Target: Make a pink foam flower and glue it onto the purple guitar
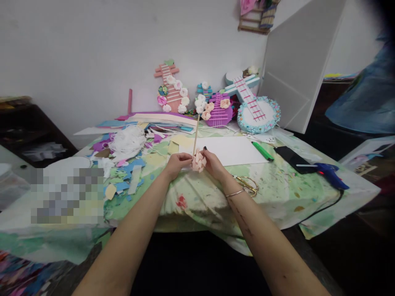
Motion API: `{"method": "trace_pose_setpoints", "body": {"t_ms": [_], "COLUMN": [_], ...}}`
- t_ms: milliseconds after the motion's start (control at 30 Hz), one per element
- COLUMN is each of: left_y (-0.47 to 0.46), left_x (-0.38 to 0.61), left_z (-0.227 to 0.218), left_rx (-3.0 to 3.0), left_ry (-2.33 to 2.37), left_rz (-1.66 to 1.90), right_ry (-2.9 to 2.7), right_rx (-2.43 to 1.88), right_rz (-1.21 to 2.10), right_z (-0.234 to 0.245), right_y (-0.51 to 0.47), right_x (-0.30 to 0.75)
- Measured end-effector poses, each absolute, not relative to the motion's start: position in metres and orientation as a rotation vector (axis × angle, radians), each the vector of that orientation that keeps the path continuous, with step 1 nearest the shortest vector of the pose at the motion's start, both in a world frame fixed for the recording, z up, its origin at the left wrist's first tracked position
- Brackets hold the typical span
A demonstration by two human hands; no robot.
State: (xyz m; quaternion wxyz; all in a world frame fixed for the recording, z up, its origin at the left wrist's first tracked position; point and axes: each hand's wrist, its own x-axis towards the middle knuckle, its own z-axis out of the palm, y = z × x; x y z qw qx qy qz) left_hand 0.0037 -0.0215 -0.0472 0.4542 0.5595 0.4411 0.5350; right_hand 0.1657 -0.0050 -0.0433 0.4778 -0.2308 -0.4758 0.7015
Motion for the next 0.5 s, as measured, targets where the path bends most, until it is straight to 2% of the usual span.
{"method": "trace_pose_setpoints", "body": {"t_ms": [500], "left_y": [-0.0186], "left_x": [0.0013], "left_z": [-0.0515], "left_rx": [1.400], "left_ry": [0.998], "left_rz": [1.304], "right_ry": [-1.173], "right_rx": [-0.525], "right_rz": [1.726], "right_z": [-0.0447], "right_y": [-0.0043], "right_x": [0.1653]}}
